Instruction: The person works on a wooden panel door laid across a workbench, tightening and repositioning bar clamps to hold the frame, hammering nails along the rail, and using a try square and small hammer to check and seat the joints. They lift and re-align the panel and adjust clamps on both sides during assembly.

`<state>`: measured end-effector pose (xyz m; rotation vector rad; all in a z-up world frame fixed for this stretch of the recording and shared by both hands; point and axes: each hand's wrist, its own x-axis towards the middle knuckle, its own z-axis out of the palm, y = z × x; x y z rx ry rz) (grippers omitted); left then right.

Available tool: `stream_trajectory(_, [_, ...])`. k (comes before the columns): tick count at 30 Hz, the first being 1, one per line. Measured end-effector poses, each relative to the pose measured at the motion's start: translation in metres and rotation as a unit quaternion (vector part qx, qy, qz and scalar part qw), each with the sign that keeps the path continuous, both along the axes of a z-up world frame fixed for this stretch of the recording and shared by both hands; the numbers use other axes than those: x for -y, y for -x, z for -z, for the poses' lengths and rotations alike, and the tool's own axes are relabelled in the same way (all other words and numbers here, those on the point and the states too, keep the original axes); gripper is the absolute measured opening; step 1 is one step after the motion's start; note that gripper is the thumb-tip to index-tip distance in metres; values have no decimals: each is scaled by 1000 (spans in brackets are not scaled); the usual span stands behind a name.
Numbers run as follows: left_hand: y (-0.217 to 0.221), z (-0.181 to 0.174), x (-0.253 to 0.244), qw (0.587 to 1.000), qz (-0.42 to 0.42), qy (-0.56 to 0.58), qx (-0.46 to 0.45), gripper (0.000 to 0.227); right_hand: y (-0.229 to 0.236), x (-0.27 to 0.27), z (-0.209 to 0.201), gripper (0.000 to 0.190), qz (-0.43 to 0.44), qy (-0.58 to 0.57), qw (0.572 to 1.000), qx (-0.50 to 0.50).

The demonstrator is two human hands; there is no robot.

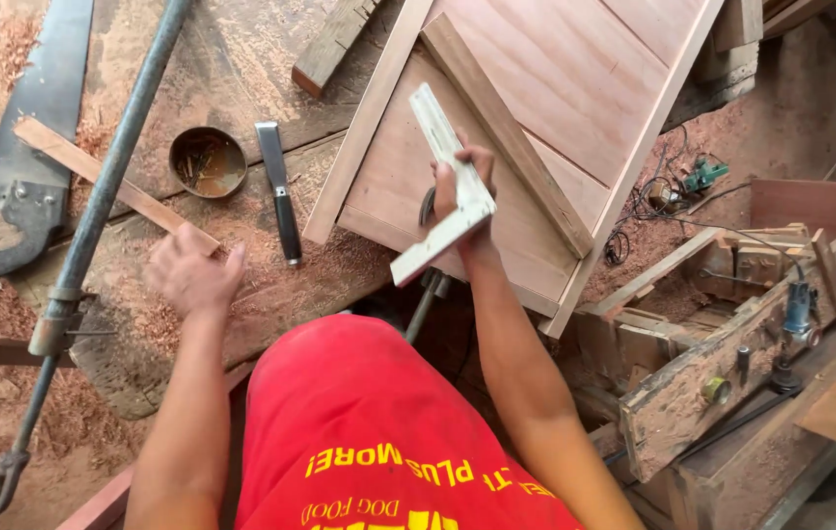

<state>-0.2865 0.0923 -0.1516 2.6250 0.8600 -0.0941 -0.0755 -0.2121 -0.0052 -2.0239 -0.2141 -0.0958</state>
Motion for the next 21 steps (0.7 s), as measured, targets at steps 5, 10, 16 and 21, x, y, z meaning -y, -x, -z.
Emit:
stream_trajectory(5, [25,0,-24,964,-84,97,-234,144,-38,-35,-4,23,-62,-10,998,24])
stream_trajectory(10, [26,8,-24,957,-106,128,-237,149,-35,-46,0,24,-71,39,995,51])
stream_trajectory(16, [23,10,-26,954,-109,144,-238,151,24,-43,4,24,-89,146,983,71])
stream_trajectory(21, [22,7,-24,955,-113,152,-228,150,44,-36,-30,25,-83,171,981,32])
